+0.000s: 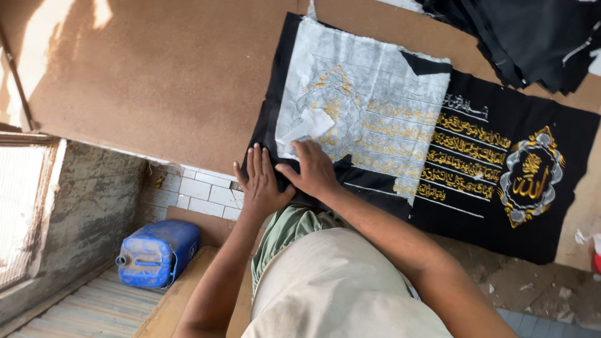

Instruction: The person peels a white paper-like backing off a black fabric with gold Arabic calligraphy. They smooth the fabric, lift the backing in sections, and place the removed pieces into a red basket. The process is repeated across the surface of the fabric.

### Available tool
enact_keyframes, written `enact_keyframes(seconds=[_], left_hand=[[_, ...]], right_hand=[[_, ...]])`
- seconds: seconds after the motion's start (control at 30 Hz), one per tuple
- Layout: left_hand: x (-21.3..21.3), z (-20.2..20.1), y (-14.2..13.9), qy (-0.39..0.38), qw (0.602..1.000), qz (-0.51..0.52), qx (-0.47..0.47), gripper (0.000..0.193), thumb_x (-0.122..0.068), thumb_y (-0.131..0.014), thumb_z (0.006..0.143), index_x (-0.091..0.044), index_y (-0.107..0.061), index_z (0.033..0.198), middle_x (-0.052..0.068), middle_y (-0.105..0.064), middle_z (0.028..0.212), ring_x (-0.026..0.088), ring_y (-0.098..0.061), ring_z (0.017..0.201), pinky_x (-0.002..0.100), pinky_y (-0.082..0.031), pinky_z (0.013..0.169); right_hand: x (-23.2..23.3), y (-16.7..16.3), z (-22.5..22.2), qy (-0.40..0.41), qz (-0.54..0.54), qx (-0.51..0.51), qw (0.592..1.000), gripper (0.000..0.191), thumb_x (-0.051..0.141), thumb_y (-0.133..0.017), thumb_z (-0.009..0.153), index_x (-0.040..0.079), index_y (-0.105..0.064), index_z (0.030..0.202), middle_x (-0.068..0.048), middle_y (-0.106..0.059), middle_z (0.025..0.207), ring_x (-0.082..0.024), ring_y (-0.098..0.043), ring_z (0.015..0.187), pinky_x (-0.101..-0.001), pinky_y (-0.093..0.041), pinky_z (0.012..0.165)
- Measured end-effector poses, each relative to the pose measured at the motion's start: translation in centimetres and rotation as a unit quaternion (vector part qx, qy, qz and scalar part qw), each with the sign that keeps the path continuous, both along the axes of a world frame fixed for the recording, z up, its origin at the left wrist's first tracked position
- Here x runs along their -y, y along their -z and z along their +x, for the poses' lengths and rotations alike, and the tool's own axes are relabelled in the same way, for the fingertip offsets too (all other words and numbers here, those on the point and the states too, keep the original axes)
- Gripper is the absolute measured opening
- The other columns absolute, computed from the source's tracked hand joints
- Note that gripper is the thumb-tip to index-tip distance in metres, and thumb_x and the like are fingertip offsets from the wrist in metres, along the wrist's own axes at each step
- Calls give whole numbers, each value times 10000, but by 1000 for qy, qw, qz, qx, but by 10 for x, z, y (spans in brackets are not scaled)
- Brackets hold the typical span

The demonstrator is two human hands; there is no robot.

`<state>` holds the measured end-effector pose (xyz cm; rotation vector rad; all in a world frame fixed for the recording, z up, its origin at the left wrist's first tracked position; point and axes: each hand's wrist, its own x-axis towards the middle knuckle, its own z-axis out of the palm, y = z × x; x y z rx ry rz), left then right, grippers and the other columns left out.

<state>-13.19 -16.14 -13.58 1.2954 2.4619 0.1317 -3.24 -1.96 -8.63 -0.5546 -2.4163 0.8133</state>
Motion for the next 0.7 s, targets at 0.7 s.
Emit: enact_keyframes(seconds=[0.7], left_hand=[[-28,14,2,60,984,161,-44,1217,-822,-543,852,121,-270,1572,315,-255,1661,408,-210,1572,671,-43,1229]], right_hand=[[-209,23,104,389,70,111,912,192,254,-675,1107,69,-654,1063,-87,-729,904,-263,-724,808,-432,-565,673]])
